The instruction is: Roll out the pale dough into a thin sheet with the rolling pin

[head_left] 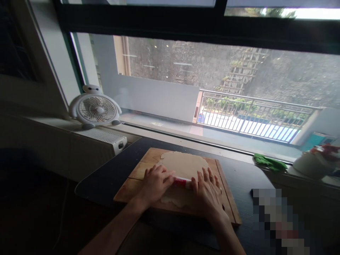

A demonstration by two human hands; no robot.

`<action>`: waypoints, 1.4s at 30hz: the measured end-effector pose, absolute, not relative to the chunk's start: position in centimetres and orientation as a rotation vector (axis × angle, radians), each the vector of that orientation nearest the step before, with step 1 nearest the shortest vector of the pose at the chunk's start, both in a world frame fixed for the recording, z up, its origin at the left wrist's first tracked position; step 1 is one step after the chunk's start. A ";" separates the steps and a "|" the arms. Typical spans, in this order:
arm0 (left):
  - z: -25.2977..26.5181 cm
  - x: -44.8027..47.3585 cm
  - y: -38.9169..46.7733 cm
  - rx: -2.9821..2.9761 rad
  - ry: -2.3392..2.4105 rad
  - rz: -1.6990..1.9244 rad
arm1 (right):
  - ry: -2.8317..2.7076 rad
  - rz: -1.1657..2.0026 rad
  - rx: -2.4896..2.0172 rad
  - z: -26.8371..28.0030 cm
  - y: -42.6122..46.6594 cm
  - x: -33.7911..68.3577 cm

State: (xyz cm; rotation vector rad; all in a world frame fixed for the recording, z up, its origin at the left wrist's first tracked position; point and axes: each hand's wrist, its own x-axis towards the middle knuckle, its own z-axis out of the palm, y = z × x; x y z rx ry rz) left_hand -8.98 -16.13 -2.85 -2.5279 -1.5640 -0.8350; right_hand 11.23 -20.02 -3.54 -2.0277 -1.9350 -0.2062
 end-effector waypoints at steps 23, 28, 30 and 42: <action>-2.3 -8.8 -13.9 -2.437 -1.490 -0.797 | -1.982 -0.182 -1.992 -2.0 -14.3 10.8; -3.0 -10.3 -18.6 -2.421 -1.587 -0.722 | -2.211 -0.150 -1.831 -2.0 -13.5 11.2; -3.6 -11.8 -21.5 -2.418 -1.603 -0.714 | -2.334 -0.153 -1.690 -2.4 -14.7 11.0; -5.3 -16.5 -21.2 -2.194 -1.792 -0.831 | -2.344 -0.100 -1.292 -0.5 -1.9 -2.1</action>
